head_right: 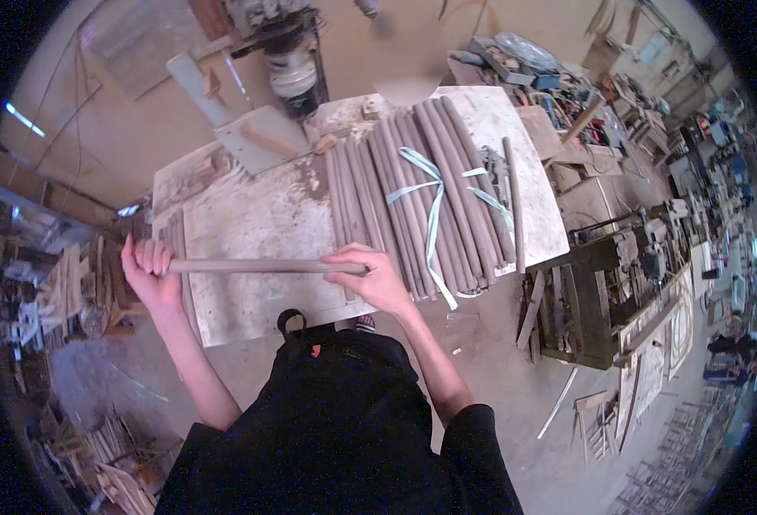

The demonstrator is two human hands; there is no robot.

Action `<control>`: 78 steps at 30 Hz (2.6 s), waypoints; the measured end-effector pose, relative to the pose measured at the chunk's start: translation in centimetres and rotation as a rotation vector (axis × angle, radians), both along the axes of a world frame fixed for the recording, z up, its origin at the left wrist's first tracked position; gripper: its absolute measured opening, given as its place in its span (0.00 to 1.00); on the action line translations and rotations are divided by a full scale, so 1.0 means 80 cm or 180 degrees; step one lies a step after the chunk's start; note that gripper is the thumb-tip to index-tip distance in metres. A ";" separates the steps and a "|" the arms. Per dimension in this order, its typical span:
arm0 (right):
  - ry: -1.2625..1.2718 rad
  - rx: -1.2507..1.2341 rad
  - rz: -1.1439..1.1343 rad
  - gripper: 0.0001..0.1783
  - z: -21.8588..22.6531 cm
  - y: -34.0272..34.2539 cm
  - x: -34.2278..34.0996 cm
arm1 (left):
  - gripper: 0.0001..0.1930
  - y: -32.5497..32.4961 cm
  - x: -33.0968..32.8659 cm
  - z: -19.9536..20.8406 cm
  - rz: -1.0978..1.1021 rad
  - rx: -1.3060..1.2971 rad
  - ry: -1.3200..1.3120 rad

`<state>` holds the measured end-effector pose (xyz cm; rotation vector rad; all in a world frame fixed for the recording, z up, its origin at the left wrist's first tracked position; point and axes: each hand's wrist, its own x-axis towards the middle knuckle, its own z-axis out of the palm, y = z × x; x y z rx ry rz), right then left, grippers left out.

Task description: The person drills holes into wooden rods by placing each rod into a fixture on a drill press, pulling the lever to drill holes, and laying the drilled rods on the workbench.

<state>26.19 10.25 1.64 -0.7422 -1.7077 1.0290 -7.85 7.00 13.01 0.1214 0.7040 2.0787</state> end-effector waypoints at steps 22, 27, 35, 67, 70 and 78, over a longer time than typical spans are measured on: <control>0.0658 0.0259 -0.1649 0.25 0.270 0.530 0.024 | 0.21 0.187 0.028 0.001 0.0063 0.1328 0.1972; -0.0666 -0.0136 -0.0544 0.28 0.211 0.573 -0.017 | 0.18 0.240 0.038 -0.015 -0.0058 0.1316 0.2083; -0.0571 -0.0928 -0.1155 0.35 0.188 0.455 -0.010 | 0.16 0.274 0.067 -0.043 0.0012 0.1343 0.2142; -0.1044 0.0132 -0.2276 0.40 0.173 0.399 -0.015 | 0.16 0.267 0.105 -0.234 -0.2924 -0.0190 0.7139; -0.1011 0.0198 -0.2206 0.41 0.174 0.400 -0.022 | 0.18 0.290 0.102 -0.270 -0.2691 -0.0086 0.6739; -0.0781 0.0034 -0.2142 0.42 0.171 0.406 -0.023 | 0.18 0.322 0.097 -0.290 -0.2586 0.0373 0.6511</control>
